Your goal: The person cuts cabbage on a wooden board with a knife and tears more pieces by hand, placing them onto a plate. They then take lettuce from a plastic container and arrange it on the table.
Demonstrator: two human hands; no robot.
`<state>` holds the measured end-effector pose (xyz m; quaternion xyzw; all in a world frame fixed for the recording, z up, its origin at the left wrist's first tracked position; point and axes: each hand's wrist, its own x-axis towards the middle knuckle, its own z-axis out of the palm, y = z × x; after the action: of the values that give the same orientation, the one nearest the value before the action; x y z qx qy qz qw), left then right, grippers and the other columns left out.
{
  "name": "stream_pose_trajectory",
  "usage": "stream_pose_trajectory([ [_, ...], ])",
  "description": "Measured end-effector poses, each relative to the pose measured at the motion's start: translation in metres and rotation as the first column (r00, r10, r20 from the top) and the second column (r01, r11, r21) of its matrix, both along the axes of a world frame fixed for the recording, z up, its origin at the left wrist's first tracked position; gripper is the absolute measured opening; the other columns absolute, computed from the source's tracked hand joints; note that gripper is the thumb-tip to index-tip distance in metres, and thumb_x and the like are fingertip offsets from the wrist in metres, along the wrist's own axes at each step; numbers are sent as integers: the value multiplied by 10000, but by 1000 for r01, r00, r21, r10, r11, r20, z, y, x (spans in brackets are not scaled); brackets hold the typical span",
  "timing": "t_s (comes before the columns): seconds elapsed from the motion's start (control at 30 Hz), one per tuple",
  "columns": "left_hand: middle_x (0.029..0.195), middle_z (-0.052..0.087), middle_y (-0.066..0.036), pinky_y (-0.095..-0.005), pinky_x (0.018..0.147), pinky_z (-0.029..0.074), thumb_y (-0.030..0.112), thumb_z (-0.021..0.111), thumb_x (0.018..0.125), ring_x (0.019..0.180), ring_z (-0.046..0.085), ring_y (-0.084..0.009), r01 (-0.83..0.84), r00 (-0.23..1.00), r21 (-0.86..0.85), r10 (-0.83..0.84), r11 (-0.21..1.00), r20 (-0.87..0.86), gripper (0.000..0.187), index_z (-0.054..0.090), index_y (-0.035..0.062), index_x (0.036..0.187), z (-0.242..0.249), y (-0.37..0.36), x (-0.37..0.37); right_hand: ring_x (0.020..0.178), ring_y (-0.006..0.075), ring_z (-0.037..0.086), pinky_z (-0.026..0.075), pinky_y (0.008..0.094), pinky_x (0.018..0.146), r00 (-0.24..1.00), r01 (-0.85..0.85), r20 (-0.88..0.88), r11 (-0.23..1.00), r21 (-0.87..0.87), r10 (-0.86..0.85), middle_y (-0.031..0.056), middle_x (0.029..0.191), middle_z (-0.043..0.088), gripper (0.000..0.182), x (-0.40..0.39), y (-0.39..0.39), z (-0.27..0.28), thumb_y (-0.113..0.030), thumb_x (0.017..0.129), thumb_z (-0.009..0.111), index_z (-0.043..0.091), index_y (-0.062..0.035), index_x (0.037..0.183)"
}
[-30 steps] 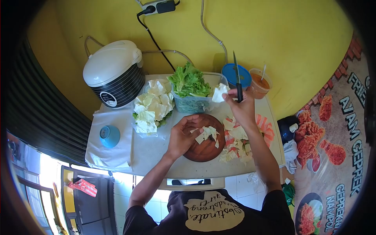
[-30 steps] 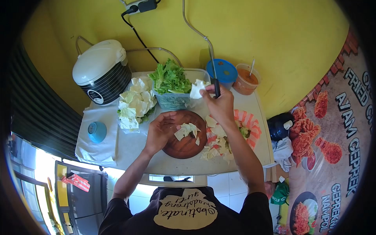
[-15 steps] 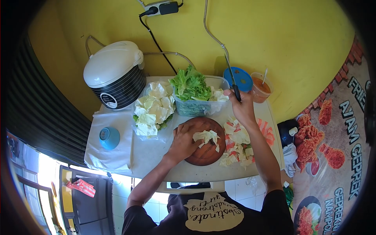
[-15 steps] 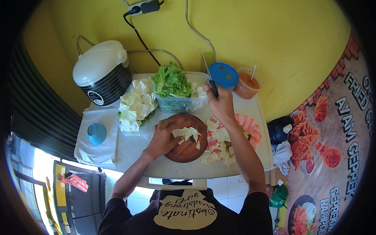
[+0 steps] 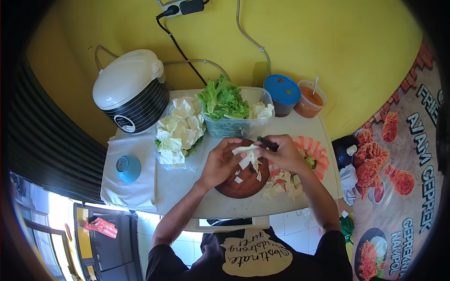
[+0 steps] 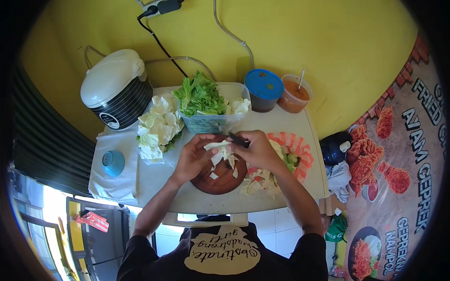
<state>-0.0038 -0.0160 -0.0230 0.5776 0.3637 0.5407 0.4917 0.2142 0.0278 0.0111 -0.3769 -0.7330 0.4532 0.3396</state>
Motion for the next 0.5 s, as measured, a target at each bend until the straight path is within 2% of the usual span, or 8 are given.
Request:
stream_pose_trajectory([
  [0.03, 994, 692, -108, -281, 906, 520, 108, 670, 944, 1020, 654, -144, -65, 998, -91, 62, 994, -28, 298, 577, -25, 1193, 4, -3, 0, 720, 75, 618, 487, 271, 654, 1000, 3, -1, 1000, -6, -4, 51, 782, 699, 239, 0, 5, 4, -158, 861, 775, 712, 19, 1008],
  [0.1, 1081, 682, -129, -325, 875, 531, 125, 685, 929, 1025, 669, -214, -80, 984, -94, 63, 992, -169, 352, 579, -5, 1238, -10, 4, -5, 659, 78, 597, 478, 267, 622, 911, 407, -135, 903, 138, -390, 40, 743, 687, 206, -1, 26, 20, -150, 861, 767, 706, 21, 958],
  [0.17, 1141, 671, -126, -415, 916, 498, 116, 695, 889, 1055, 651, -303, 27, 877, 242, 93, 970, -472, 371, 607, 48, 1243, -20, 7, -7, 645, 80, 584, 468, 264, 615, 858, 509, -186, 839, 193, -478, 36, 730, 677, 200, -2, 49, 21, -162, 862, 765, 705, 14, 938],
  [0.2, 1141, 671, -126, -415, 916, 498, 116, 695, 889, 1055, 651, -303, 28, 876, 242, 93, 970, -473, 371, 607, 48, 1243, -21, 9, -6, 632, 81, 571, 458, 262, 607, 797, 602, -245, 760, 245, -553, 31, 717, 667, 197, -3, 56, 23, -173, 864, 763, 704, 7, 917],
  [0.33, 1221, 639, -98, -466, 973, 417, 91, 690, 834, 1177, 572, -328, 169, 688, 321, 122, 932, -716, 389, 649, 126, 1220, -12, 4, 7, 609, 82, 536, 445, 267, 599, 795, 605, -156, 752, 261, -586, 17, 682, 629, 227, -11, 63, 35, -223, 897, 735, 710, -1, 931],
  [0.4, 1252, 627, -89, -460, 975, 414, 68, 684, 821, 1208, 558, -310, 187, 605, 287, 120, 939, -787, 402, 658, 138, 1216, -8, 1, 11, 617, 86, 521, 447, 274, 608, 836, 512, 107, 834, 205, -539, 18, 688, 615, 257, -13, 58, 41, -262, 943, 687, 712, -5, 950],
  [0.43, 1278, 613, -76, -469, 982, 389, 96, 684, 834, 1247, 527, -284, 211, 565, 248, 90, 945, -820, 391, 659, 162, 1219, -8, 2, 11, 617, 86, 521, 447, 274, 608, 839, 506, 108, 837, 208, -533, 18, 688, 615, 257, -13, 58, 36, -262, 943, 687, 712, -5, 950],
  [0.5, 1303, 599, -63, -478, 989, 365, 125, 684, 846, 1285, 496, -258, 226, 526, 207, 60, 952, -848, 381, 659, 185, 1222, -12, 3, 11, 621, 86, 502, 451, 280, 619, 874, 484, -116, 821, 302, -472, 19, 674, 606, 295, -13, 52, 17, -280, 985, 630, 715, 2, 959],
])
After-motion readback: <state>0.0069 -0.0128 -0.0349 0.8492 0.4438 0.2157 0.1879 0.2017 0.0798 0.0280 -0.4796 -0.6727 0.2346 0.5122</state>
